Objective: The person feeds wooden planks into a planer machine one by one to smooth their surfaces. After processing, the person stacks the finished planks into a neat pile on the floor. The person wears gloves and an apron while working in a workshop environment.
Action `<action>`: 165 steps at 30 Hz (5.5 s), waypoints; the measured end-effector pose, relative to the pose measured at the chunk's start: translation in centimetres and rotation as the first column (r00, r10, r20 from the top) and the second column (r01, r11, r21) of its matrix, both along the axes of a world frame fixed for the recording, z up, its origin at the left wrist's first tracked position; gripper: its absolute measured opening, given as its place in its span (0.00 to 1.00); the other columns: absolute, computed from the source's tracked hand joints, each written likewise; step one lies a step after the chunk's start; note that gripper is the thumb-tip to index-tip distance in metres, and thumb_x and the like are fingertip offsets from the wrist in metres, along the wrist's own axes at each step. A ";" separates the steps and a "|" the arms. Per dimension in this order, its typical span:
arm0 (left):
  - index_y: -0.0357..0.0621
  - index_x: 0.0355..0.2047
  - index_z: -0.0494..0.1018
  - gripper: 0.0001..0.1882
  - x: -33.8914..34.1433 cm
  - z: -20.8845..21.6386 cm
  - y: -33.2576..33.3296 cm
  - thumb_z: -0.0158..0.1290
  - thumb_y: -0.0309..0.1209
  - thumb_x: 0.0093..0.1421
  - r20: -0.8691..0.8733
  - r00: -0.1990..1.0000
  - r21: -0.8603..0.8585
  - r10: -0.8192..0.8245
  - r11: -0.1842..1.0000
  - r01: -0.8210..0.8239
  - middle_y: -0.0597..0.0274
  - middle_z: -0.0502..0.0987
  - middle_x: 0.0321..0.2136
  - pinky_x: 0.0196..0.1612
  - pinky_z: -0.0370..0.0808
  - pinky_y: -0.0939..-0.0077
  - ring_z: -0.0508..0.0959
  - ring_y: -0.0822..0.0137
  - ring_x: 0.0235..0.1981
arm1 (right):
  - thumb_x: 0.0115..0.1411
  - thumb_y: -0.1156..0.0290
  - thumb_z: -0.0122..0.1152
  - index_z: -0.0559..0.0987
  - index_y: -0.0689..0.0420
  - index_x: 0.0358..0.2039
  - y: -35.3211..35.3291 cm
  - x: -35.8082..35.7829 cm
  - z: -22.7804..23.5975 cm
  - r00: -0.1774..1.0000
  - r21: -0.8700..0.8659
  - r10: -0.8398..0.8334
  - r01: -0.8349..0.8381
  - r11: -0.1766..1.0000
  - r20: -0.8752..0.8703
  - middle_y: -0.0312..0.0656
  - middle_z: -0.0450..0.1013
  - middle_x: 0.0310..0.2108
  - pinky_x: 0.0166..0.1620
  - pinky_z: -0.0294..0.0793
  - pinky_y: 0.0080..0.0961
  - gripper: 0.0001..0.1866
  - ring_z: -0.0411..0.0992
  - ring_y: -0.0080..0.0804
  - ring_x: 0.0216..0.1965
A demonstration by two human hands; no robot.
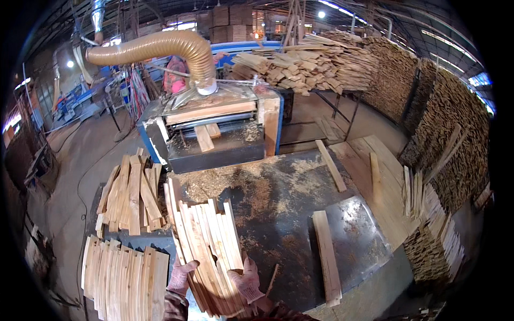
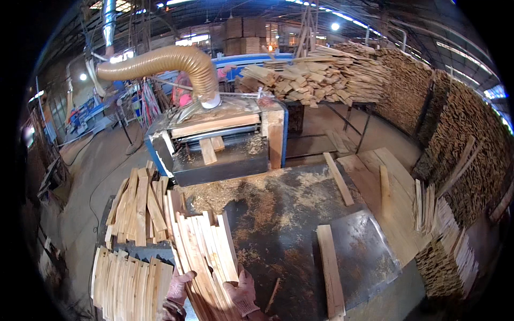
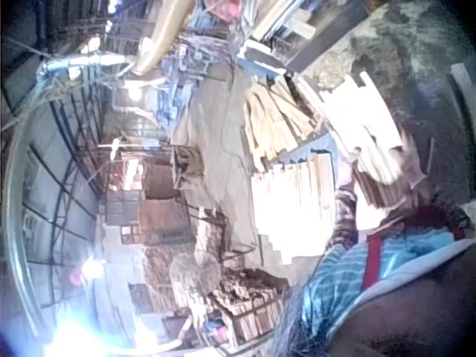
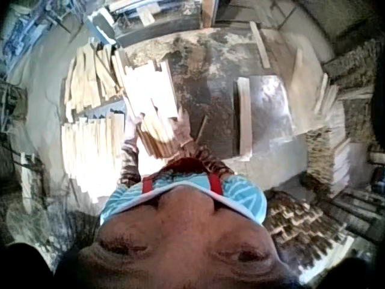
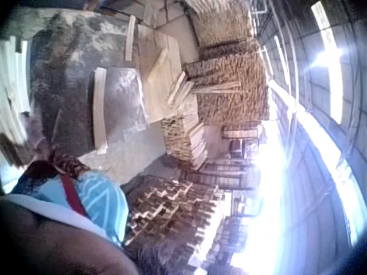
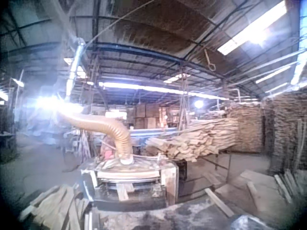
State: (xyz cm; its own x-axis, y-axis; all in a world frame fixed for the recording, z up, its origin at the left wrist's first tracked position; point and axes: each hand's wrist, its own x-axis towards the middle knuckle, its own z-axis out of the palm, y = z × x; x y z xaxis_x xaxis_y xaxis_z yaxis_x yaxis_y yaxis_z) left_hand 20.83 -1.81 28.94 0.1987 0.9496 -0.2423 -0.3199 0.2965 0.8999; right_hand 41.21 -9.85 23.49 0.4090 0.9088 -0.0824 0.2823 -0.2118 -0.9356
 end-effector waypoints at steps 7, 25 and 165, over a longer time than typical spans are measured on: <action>0.39 0.51 0.72 0.36 -4.4 -4.5 -4.7 0.69 0.47 0.47 -0.211 0.942 0.002 -0.263 0.963 0.269 0.59 0.81 0.33 0.32 0.78 0.73 0.80 0.70 0.33 | 0.48 0.64 0.72 0.55 0.56 0.69 -7.1 2.3 4.2 0.997 0.027 0.069 -0.068 0.997 -0.034 0.50 0.62 0.61 0.64 0.63 0.37 0.51 0.62 0.44 0.62; 0.38 0.53 0.70 0.33 1.8 -3.5 -2.9 0.64 0.45 0.52 -0.160 0.544 -0.117 -0.824 0.563 0.818 0.60 0.79 0.32 0.34 0.78 0.70 0.79 0.67 0.34 | 0.48 0.63 0.71 0.65 0.57 0.62 -19.6 -6.4 7.8 0.850 0.067 -0.202 0.267 0.961 -0.486 0.48 0.66 0.59 0.63 0.61 0.34 0.41 0.62 0.41 0.63; 0.36 0.57 0.68 0.25 -2.8 -14.7 -3.4 0.55 0.38 0.64 -0.098 0.995 -0.546 -0.015 0.837 -0.042 0.46 0.78 0.44 0.49 0.79 0.60 0.80 0.52 0.43 | 0.55 0.57 0.64 0.72 0.63 0.57 33.5 15.5 -13.6 0.986 -0.200 0.018 0.015 0.980 0.163 0.49 0.75 0.51 0.54 0.73 0.23 0.33 0.73 0.35 0.52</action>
